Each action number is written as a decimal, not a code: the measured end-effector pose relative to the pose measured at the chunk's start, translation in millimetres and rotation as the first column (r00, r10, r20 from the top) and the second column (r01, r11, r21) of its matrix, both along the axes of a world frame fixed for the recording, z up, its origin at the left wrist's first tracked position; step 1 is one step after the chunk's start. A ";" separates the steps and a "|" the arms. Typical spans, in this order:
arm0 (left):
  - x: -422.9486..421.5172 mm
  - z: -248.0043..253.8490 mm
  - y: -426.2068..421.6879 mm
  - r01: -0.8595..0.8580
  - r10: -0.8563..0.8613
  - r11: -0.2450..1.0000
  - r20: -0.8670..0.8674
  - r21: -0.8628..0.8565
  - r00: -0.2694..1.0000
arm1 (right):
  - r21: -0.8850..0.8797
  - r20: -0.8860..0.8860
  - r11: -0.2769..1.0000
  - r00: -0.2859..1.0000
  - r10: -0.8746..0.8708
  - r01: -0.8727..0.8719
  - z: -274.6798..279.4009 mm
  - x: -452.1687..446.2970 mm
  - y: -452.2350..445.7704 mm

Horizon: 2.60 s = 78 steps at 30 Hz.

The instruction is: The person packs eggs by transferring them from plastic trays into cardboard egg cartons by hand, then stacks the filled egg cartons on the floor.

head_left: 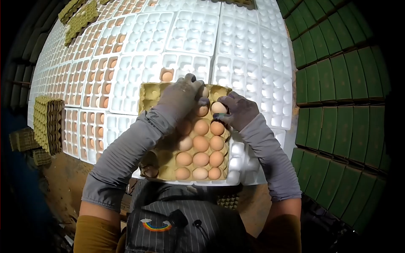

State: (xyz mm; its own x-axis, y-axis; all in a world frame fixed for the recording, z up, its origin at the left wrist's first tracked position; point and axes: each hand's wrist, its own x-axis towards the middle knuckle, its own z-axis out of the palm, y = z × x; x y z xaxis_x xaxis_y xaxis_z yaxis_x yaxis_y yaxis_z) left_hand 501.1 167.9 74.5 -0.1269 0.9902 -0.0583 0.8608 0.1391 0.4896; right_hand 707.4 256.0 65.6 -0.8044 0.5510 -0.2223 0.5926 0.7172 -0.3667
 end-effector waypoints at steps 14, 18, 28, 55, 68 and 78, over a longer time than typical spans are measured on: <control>13.8 17.8 -26.0 0.085 -0.080 0.989 -0.045 0.124 0.996 | 0.165 0.130 0.954 0.964 0.231 -0.251 -11.6 26.7 -30.2; 24.1 8.0 -25.8 0.110 -0.104 0.994 -0.297 0.004 0.949 | 0.208 0.186 0.940 0.954 0.234 -0.271 -9.2 26.2 -34.5; -54.8 38.4 -170.6 -0.116 0.317 0.949 0.888 -0.295 0.335 | -0.524 -0.414 0.845 0.835 -0.363 0.107 -10.9 49.7 -50.4; -142.7 -50.3 -394.9 -0.096 0.116 0.990 0.214 -0.104 0.970 | 0.096 -0.051 0.995 0.999 -0.008 0.012 -56.1 -180.0 -376.7; -141.9 -106.7 -342.3 -0.083 0.046 0.962 0.146 0.260 0.988 | 0.353 -0.397 0.898 0.911 -0.109 0.262 -95.6 -203.2 -353.9; -70.6 1.1 -217.5 0.032 -0.182 0.920 0.353 0.392 0.918 | 0.437 -0.527 0.873 0.848 0.054 0.216 42.1 -61.5 -242.2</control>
State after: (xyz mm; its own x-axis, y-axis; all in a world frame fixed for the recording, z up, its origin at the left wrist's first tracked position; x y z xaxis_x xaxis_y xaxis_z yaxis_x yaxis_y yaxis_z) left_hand 430.5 -49.6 75.6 -0.0614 0.9540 0.2935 0.6007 -0.1996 0.7742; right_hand 645.8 13.8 107.7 -0.6706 0.5455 0.5027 0.4800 0.8358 -0.2665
